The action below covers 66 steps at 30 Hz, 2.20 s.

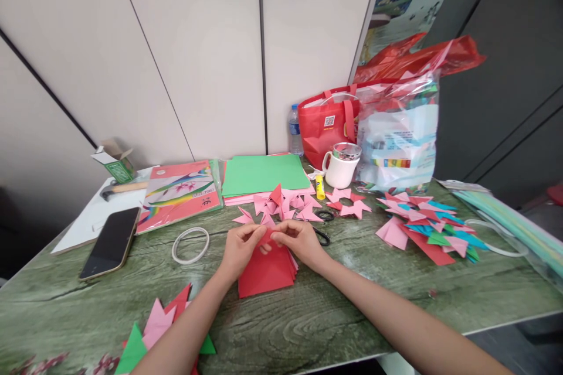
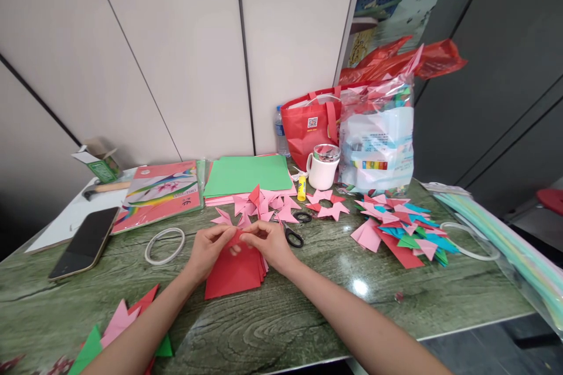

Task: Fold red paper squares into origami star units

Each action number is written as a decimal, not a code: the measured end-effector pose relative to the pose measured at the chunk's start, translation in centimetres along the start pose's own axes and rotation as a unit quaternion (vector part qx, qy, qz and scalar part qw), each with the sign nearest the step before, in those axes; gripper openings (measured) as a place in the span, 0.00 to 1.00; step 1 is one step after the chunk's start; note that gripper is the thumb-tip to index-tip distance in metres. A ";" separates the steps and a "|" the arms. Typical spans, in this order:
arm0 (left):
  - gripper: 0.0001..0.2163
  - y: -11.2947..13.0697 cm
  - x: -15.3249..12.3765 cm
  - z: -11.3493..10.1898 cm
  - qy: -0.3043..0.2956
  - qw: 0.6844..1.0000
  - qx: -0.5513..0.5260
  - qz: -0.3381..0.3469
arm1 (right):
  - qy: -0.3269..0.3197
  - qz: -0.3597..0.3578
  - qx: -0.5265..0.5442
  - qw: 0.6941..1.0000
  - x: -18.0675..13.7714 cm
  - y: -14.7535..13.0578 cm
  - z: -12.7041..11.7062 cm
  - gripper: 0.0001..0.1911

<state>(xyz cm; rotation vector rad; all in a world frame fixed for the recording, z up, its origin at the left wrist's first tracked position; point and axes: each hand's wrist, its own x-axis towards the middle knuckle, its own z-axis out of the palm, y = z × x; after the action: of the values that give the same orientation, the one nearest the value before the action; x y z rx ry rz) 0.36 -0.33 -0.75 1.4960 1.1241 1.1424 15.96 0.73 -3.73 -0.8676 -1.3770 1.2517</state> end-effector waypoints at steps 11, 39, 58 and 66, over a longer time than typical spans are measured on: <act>0.10 -0.8 0.2 0.0 -0.019 0.997 -0.053 -0.047 | 0.017 -0.063 -0.094 0.993 0.0 -0.1 -0.3 0.13; 0.13 -1.3 0.6 -0.5 -0.025 0.999 -0.015 -0.023 | -0.007 -0.039 -0.112 0.993 -0.1 -0.1 -0.2 0.13; 0.11 -1.8 0.8 -0.2 0.054 0.995 0.085 0.028 | 0.157 -0.009 0.061 0.986 1.3 0.8 -1.5 0.18; 0.04 -1.7 0.7 -0.5 0.113 0.974 0.173 0.089 | 0.167 -0.002 0.072 0.983 1.2 0.6 -1.1 0.17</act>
<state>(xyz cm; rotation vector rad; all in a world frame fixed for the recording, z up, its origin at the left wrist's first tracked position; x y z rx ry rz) -0.28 0.74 -2.20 1.7964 1.4226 1.3143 16.75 2.22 -4.19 -0.9243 -1.0081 1.1273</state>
